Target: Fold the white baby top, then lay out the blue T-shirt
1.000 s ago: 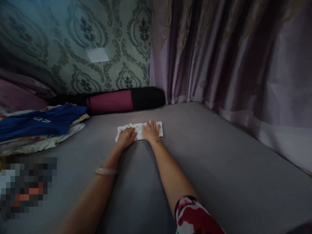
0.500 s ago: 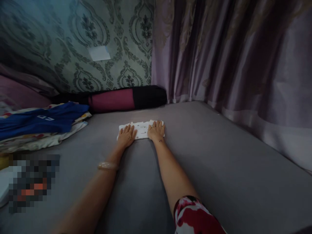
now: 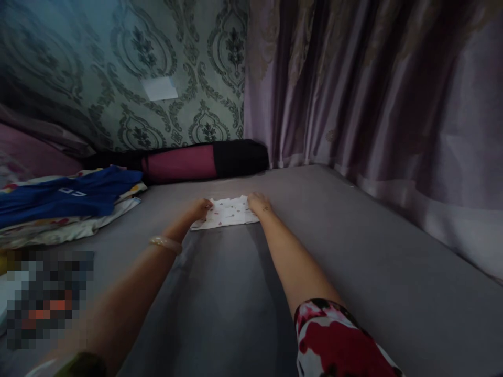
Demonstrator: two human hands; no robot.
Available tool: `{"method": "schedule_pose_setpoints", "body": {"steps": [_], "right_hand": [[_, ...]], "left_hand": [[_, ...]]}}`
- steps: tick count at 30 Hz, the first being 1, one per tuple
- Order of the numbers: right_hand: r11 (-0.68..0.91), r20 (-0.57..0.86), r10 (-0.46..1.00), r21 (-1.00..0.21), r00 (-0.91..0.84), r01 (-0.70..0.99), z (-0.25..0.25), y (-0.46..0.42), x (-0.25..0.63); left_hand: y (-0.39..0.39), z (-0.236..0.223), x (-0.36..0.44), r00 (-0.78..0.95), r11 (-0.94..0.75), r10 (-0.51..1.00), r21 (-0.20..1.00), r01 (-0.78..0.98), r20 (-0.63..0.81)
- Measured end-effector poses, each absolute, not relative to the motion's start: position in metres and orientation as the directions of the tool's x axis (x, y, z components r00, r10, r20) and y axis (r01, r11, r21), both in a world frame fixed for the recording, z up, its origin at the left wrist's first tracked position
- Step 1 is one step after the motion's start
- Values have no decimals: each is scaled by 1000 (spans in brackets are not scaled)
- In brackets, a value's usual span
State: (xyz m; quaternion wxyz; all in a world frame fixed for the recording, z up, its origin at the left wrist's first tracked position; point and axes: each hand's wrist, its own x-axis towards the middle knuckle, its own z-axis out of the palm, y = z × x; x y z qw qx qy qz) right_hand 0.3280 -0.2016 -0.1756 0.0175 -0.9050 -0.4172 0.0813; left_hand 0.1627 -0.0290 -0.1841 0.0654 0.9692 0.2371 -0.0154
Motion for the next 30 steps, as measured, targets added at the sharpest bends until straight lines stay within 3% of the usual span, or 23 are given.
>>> {"method": "schedule_pose_setpoints", "body": {"steps": [4, 20, 24, 30], "right_hand": [[-645, -174, 760, -84, 626, 760, -164, -194, 338], [-637, -401, 697, 35, 595, 770, -156, -160, 356], [-638, -351, 716, 22, 603, 770, -159, -163, 357], [-623, -159, 775, -30, 612, 782, -166, -183, 343]], "left_hand": [[-16, -175, 173, 852, -849, 513, 86, 522, -108], [36, -176, 195, 835, -851, 469, 105, 514, -287], [33, -179, 192, 817, -826, 505, 118, 551, -277], [10, -180, 179, 790, -790, 584, 94, 606, -185]]}}
